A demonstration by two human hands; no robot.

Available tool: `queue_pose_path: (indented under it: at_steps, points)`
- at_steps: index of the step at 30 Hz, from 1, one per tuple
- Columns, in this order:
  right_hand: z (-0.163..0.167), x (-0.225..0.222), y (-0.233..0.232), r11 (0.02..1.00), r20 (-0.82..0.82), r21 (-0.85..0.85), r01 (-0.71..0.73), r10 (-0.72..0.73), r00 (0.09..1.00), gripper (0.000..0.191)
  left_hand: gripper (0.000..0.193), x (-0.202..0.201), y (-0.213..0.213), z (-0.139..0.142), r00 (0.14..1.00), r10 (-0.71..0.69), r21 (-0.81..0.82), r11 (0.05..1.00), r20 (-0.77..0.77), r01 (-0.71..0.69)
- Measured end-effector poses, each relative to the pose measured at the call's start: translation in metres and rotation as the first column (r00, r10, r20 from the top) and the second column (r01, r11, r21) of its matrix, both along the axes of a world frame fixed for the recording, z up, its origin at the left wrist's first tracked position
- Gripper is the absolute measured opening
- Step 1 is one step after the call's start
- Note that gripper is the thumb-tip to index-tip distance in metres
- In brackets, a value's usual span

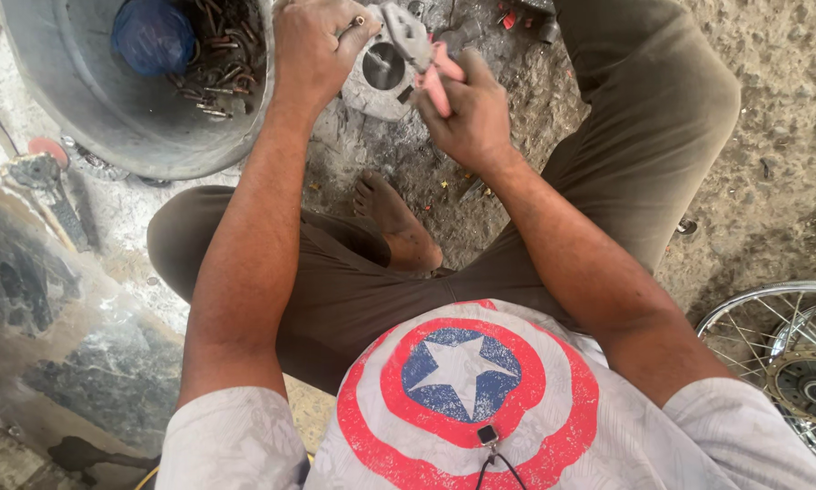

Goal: The person sits on the floor and uses a hammer and chisel to chip away at a metal part placed on a concrete block. They repeatedly strike the chisel and occasionally use pliers to adjust the part.

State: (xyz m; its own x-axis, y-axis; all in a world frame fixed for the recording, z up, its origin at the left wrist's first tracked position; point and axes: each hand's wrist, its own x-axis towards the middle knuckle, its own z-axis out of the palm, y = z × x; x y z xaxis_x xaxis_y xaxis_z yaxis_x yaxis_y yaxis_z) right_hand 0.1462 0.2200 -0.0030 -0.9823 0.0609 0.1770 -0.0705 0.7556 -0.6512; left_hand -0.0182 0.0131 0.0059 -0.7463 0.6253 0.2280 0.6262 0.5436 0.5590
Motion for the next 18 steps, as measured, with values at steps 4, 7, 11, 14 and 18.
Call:
queue_pose_path:
  at_steps: [4, 7, 11, 14, 18]
  points:
    - [-0.0047, 0.0010, 0.0012, 0.991, 0.115, 0.135, 0.010, -0.025, 0.993, 0.029, 0.016, 0.0008, 0.0019, 0.0024, 0.997, -0.017, -0.035, 0.999, -0.075, 0.014]
    - [-0.0068, 0.0018, 0.0017, 0.996, -0.071, -0.087, 0.030, -0.036, 0.997, 0.022, 0.011, 0.0015, 0.0014, 0.0044, 0.999, -0.039, 0.069, 0.997, 0.010, 0.038]
    - [-0.0069, 0.0015, 0.0004, 0.998, 0.013, 0.070, -0.010, 0.009, 1.000, 0.031, 0.013, 0.0016, 0.0019, 0.0057, 0.999, -0.036, 0.095, 0.995, 0.008, 0.035]
    - [-0.0049, 0.0005, -0.0007, 0.999, 0.088, 0.028, 0.032, -0.034, 0.995, 0.032, 0.009, 0.0018, 0.0022, 0.0064, 0.999, -0.025, 0.078, 0.997, -0.025, 0.027]
    - [-0.0010, -0.0014, -0.0008, 0.998, -0.075, 0.055, -0.021, 0.025, 0.997, 0.022, 0.009, 0.0013, 0.0023, 0.0089, 0.999, -0.037, 0.092, 0.995, -0.007, 0.037]
